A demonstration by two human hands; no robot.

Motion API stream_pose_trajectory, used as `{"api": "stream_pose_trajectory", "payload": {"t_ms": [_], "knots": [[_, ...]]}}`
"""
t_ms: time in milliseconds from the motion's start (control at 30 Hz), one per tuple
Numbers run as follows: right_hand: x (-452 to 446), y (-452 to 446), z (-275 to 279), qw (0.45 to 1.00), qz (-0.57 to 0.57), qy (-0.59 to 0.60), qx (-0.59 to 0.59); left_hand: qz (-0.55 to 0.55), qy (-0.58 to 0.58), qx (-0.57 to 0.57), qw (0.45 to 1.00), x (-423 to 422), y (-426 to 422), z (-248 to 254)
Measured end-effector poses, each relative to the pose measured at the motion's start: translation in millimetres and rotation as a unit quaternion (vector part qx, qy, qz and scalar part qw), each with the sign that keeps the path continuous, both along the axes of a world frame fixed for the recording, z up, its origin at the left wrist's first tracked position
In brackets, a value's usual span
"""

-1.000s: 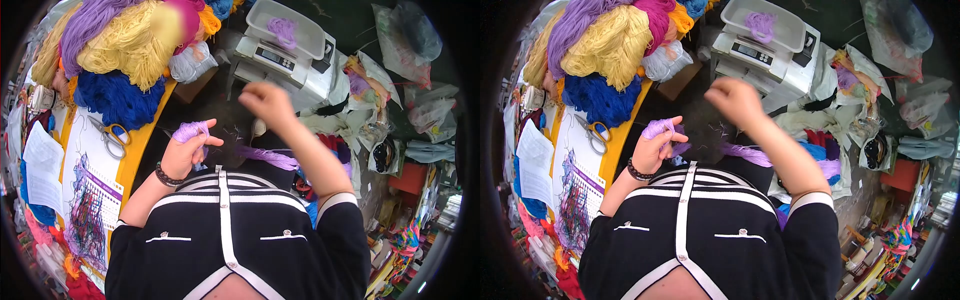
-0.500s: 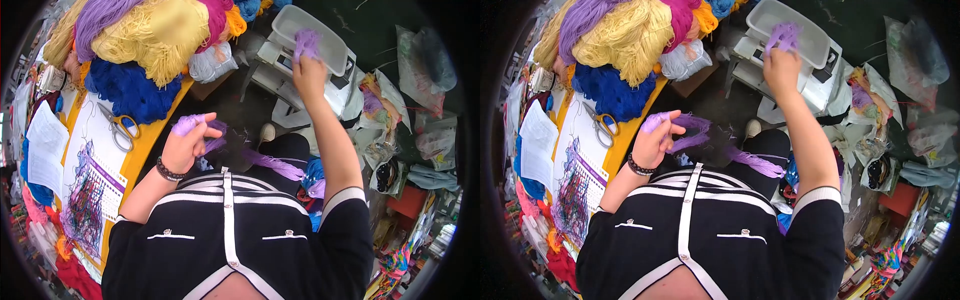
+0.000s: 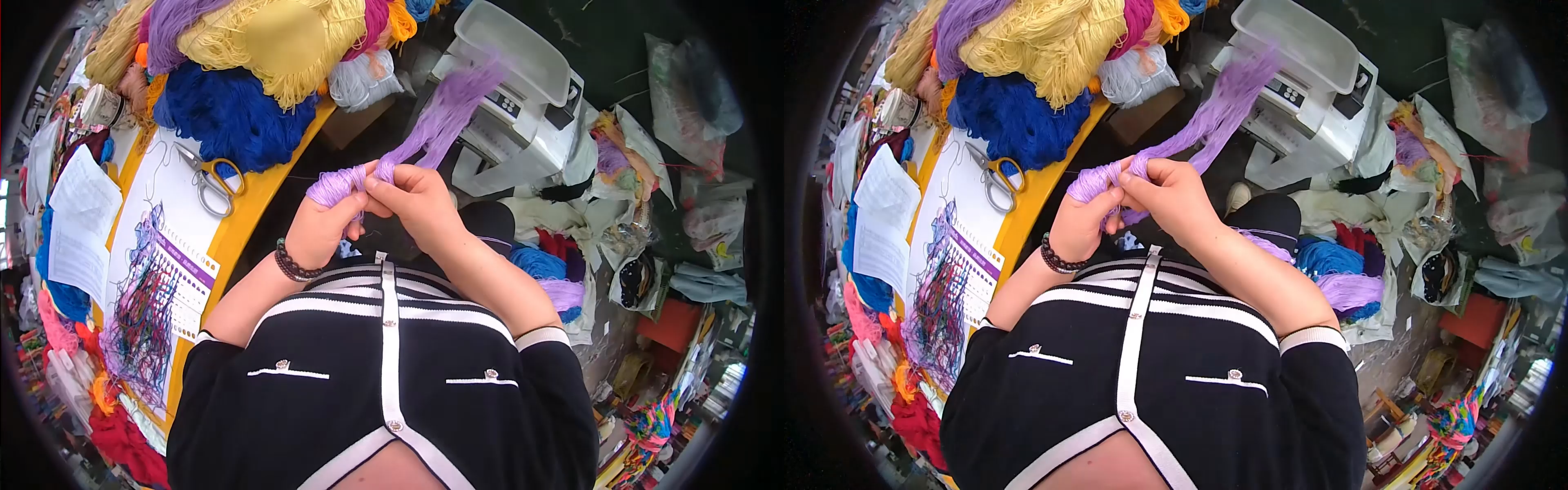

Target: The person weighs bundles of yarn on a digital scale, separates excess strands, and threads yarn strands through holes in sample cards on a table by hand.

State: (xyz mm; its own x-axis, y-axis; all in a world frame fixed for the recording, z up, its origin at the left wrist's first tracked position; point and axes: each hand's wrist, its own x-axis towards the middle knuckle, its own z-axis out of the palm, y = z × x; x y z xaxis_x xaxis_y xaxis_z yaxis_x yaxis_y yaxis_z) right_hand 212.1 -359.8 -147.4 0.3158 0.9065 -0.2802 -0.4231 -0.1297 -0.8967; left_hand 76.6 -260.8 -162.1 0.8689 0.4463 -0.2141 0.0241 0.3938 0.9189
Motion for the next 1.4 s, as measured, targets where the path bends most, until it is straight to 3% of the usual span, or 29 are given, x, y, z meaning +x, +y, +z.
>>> {"api": "stream_pose_trajectory", "payload": {"t_ms": [200,267,367,467,700,767,800,833,900,967,1000,1033,1067,1100,1133,1200,1300,1333,1400], "knots": [[-10,-7,4,0.998,0.004,0.05,0.033,0.003,-0.001,0.031,1.0,-11,-8,6],[-15,-9,8,0.998,-0.002,0.05,0.042,-0.004,-0.047,0.0,0.999,-15,-6,4],[-21,-13,10,0.997,-0.009,0.048,0.057,0.015,-0.023,-0.04,0.999,-14,-9,12],[-26,-16,12,0.996,-0.026,0.054,0.072,0.058,-0.036,-0.026,0.997,-12,-15,9],[-22,-20,10,0.992,-0.046,0.104,0.052,0.047,-0.055,-0.036,0.997,-13,-17,9],[-14,-20,8,0.991,-0.063,0.103,0.054,0.129,-0.068,-0.012,0.989,-8,-20,8],[-7,-20,11,0.977,-0.103,0.171,0.073,0.065,-0.127,0.046,0.989,-12,-5,4],[1,-20,12,0.956,-0.142,0.239,0.091,0.14,-0.173,-0.09,0.971,-11,-6,3],[30,-34,19,0.958,-0.01,0.255,0.129,0.116,-0.193,-0.301,0.927,-23,13,-3],[38,-40,37,0.996,0.084,-0.026,-0.03,0.053,-0.198,-0.358,0.911,-26,29,-17],[35,-42,45,0.968,0.138,-0.207,-0.03,-0.03,-0.216,-0.381,0.899,-20,28,-8],[28,-44,55,0.905,0.187,-0.38,-0.031,-0.112,-0.233,-0.401,0.879,-13,25,2],[22,-44,72,0.842,0.226,-0.49,-0.025,-0.057,-0.124,-0.28,0.95,-5,16,13],[17,-46,61,0.787,0.234,-0.57,0.029,-0.109,-0.078,-0.218,0.967,3,12,13],[12,-50,60,0.775,0.221,-0.591,0.025,-0.165,-0.037,-0.152,0.974,11,7,13],[11,-54,61,0.764,0.208,-0.61,0.02,-0.219,0.038,-0.13,0.966,18,0,10],[22,-60,60,0.744,0.12,-0.657,0.028,-0.189,0.126,-0.143,0.963,28,-2,26],[24,-61,60,0.736,0.093,-0.67,0.026,-0.191,0.128,-0.143,0.963,29,-1,24],[32,-64,49,0.697,0.081,-0.713,0.019,-0.199,0.023,-0.149,0.968,31,2,18]]}}
